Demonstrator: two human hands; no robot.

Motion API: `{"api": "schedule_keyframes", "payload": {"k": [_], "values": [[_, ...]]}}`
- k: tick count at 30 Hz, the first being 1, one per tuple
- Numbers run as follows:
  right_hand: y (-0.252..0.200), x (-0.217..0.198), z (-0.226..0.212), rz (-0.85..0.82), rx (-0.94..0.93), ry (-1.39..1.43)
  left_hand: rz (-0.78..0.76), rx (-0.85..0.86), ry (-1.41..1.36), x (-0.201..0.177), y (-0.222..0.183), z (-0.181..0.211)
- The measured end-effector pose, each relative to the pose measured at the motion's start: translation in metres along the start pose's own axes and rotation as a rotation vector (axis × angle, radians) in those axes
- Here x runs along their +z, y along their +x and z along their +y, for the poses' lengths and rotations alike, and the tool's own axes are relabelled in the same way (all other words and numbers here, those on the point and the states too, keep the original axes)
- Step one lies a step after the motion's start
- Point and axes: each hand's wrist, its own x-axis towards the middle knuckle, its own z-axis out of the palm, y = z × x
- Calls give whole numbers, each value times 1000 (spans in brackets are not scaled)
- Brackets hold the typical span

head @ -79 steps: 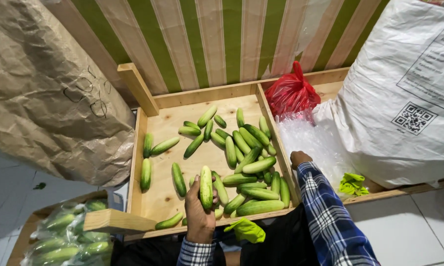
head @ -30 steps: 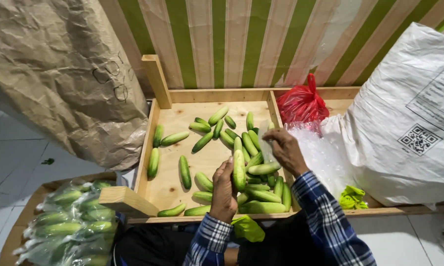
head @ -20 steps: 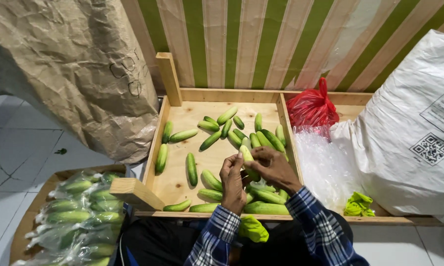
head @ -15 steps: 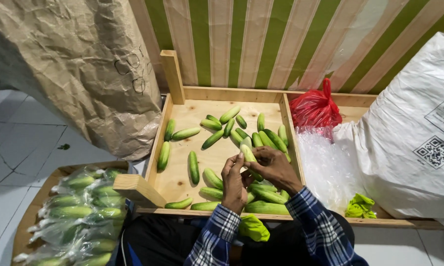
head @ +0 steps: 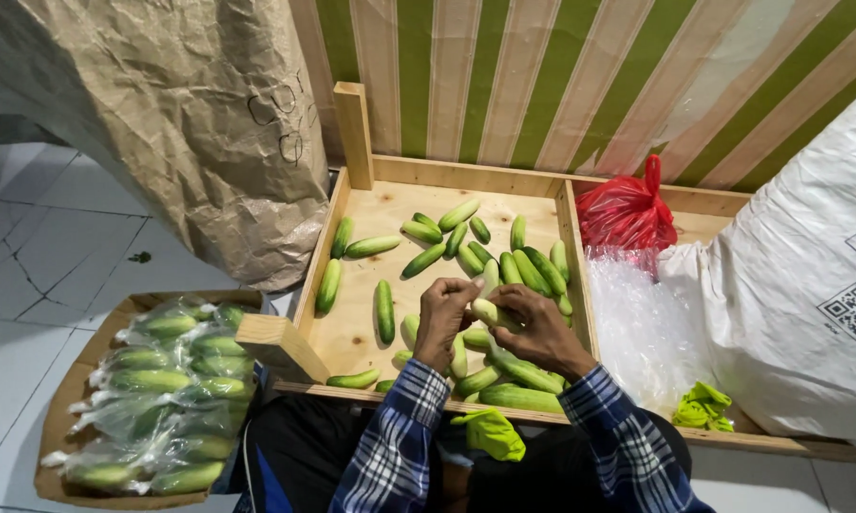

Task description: The person sits on the floor and picks up cucumbers from a wooden tray. They wipe each cucumber with a yellow cloth, then wrap it in a small plastic bag and tie the bag closed. The wrapped cucumbers are placed into a cardboard box.

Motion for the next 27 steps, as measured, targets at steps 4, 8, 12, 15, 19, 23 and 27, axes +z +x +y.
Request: {"api": "schedule_keyframes", "payload": {"k": [4,8,12,15,19,23,27], "values": [[-2,0,5,-23,-151,-146,-48,78,68,-5,17,-11],[-3,3,13,45,-52,77,45,146,184,-9,-1,13],[-3,2,14,77,164,389,31,104,25,-5,-14,15],[-7,1,-5,62,321,533,65,167,-34,-3,-3,-2],[-8,-2,0,31,351,555,126,264,284,-2,-13,12],[-8,-4,-7,45,329,515,126,366,420,-3,-26,21],[-7,-6,3,24,348,473,115,562,710,-6,-23,16]]}}
